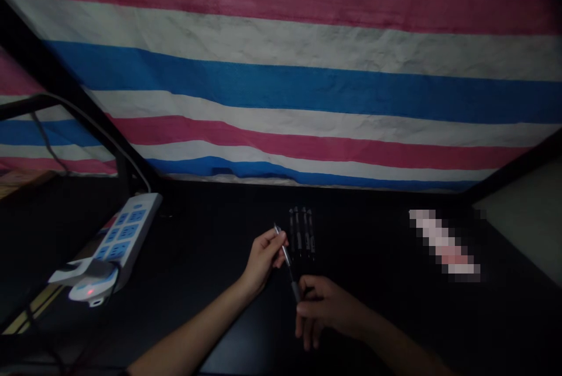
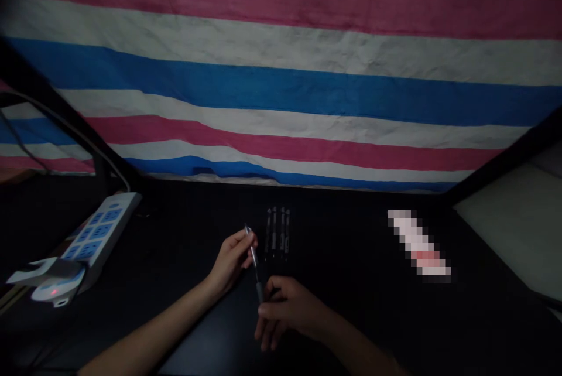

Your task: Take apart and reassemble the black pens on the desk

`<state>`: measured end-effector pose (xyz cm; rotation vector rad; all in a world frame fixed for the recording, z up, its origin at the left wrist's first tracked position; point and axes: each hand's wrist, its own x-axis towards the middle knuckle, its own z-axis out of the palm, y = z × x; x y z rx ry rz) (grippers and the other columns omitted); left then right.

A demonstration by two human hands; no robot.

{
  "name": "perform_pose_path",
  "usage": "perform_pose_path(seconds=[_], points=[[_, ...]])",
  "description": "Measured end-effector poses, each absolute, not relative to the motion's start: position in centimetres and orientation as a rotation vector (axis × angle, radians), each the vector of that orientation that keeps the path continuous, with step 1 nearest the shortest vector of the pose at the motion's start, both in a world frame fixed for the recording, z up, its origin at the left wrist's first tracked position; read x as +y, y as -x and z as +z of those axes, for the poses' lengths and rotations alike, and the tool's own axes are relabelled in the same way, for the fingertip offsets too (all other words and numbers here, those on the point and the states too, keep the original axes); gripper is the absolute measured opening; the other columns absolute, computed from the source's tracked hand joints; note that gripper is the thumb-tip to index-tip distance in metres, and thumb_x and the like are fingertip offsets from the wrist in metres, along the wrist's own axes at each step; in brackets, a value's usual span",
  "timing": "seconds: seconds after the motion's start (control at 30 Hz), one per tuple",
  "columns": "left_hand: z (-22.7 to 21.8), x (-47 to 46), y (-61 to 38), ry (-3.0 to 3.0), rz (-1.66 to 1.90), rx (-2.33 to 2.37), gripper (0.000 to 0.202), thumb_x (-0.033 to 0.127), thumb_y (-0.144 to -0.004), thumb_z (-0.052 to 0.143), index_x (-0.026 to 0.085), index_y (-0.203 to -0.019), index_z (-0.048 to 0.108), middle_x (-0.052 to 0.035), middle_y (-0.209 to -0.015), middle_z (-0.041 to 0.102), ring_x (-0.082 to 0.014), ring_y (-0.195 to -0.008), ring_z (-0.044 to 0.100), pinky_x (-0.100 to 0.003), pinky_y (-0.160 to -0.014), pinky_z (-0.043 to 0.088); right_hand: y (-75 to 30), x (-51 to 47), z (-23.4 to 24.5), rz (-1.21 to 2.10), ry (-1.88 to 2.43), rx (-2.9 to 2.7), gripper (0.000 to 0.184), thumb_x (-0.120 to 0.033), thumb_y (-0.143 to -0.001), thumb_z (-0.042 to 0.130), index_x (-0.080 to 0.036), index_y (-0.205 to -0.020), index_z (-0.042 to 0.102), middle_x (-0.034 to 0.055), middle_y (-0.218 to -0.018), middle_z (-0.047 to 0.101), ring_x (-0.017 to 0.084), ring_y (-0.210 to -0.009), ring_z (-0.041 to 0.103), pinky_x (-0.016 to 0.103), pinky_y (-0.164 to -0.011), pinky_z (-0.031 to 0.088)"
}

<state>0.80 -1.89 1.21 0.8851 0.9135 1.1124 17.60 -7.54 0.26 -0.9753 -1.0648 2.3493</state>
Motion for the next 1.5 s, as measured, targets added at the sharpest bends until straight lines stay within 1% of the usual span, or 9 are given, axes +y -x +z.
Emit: perform_pose_path(seconds=[0.27, 0.67, 0.87, 0.93, 1.03, 1.1, 1.2, 1.37, 1.5], points=[[1.08, -2.36, -1.07, -0.959, 1.107, 0.947, 0.037, 0.049, -0.080, 0.064, 0.014, -0.071, 0.055, 0.0067, -0.047, 0.044, -0.0034, -0.037, 0.036, -0.017, -0.039, 0.020, -17.34, -7.23, 0.50, 2.169, 1.121, -1.017, 0.029, -0.031, -0.069, 0.068, -0.019, -0.079, 0.044, -0.0023, -0.056, 0.065, 0.007, -0.035, 0.052, 0.014, -0.033, 0.028], [0.69, -2.29, -1.15, -0.949, 1.104, 0.942, 0.035, 0.047, -0.081, 0.063, 0.013, -0.073, 0.058, 0.0056, -0.047, 0.046, -0.0042, -0.038, 0.038, -0.016, -0.039, 0.022, -17.09, -7.28, 0.45, 2.111, 1.116, -0.922, 0.041, -0.050, -0.069, 0.069, -0.018, -0.077, 0.046, -0.0020, -0.057, 0.062, 0.004, -0.032, 0.044, 0.016, -0.033, 0.018], [0.79, -2.19, -1.06, -0.927, 1.120, 0.934, 0.034, 0.046, -0.081, 0.063, 0.013, -0.073, 0.058, 0.0052, -0.048, 0.047, -0.0044, -0.039, 0.040, -0.016, -0.039, 0.023, -17.08, -7.32, 0.90, 2.158, 1.108, -0.901, 0.054, -0.064, -0.076, 0.057, -0.015, -0.097, 0.049, 0.0075, -0.073, 0.071, 0.010, -0.038, 0.057, 0.016, -0.031, 0.026], [0.82, -2.29, -1.07, -0.925, 1.135, 0.940, 0.034, 0.046, -0.081, 0.063, 0.013, -0.073, 0.058, 0.0053, -0.048, 0.048, -0.0043, -0.039, 0.041, -0.016, -0.039, 0.024, -17.15, -7.40, 0.72, 2.146, 1.124, -0.941, 0.051, -0.060, -0.074, 0.063, -0.018, -0.096, 0.045, 0.0060, -0.073, 0.071, 0.010, -0.035, 0.056, 0.014, -0.029, 0.024], [0.82, -2.42, -1.09, -0.931, 1.144, 0.935, 0.036, 0.048, -0.079, 0.065, 0.013, -0.072, 0.058, 0.0052, -0.049, 0.048, -0.0044, -0.038, 0.041, -0.016, -0.038, 0.024, -17.20, -7.51, 0.26, 2.124, 1.138, -0.971, 0.048, -0.053, -0.068, 0.071, -0.021, -0.086, 0.040, -0.0010, -0.057, 0.066, 0.007, -0.028, 0.048, 0.012, -0.026, 0.018], [0.80, -2.44, -1.08, -0.931, 1.144, 0.932, 0.037, 0.049, -0.078, 0.065, 0.013, -0.072, 0.058, 0.0052, -0.049, 0.048, -0.0046, -0.038, 0.041, -0.016, -0.038, 0.024, -17.13, -7.56, 0.14, 2.144, 1.130, -0.938, 0.049, -0.060, -0.070, 0.065, -0.020, -0.084, 0.040, -0.0011, -0.052, 0.064, 0.008, -0.027, 0.049, 0.013, -0.026, 0.020], [0.78, -2.45, -1.04, -0.923, 1.145, 0.938, 0.036, 0.048, -0.079, 0.064, 0.013, -0.073, 0.058, 0.0054, -0.049, 0.048, -0.0043, -0.038, 0.041, -0.016, -0.038, 0.024, -16.99, -7.63, 0.31, 2.166, 1.121, -0.913, 0.055, -0.069, -0.076, 0.050, -0.017, -0.093, 0.045, 0.0037, -0.061, 0.068, 0.010, -0.032, 0.055, 0.014, -0.027, 0.026], [0.76, -2.50, -1.13, -0.929, 1.140, 0.948, 0.035, 0.047, -0.080, 0.064, 0.013, -0.073, 0.058, 0.0054, -0.048, 0.048, -0.0042, -0.038, 0.041, -0.016, -0.038, 0.024, -17.06, -7.78, 0.31, 2.118, 1.123, -1.001, 0.047, -0.053, -0.069, 0.071, -0.021, -0.087, 0.040, -0.0045, -0.059, 0.064, 0.008, -0.029, 0.051, 0.012, -0.026, 0.024], [0.71, -2.45, -1.17, -0.926, 1.136, 0.953, 0.034, 0.046, -0.081, 0.063, 0.014, -0.073, 0.058, 0.0057, -0.048, 0.047, -0.0040, -0.038, 0.040, -0.016, -0.038, 0.023, -17.15, -7.77, 0.13, 2.192, 1.094, -0.956, 0.049, -0.063, -0.077, 0.053, -0.017, -0.091, 0.046, -0.0005, -0.058, 0.064, 0.010, -0.033, 0.055, 0.015, -0.027, 0.029]])
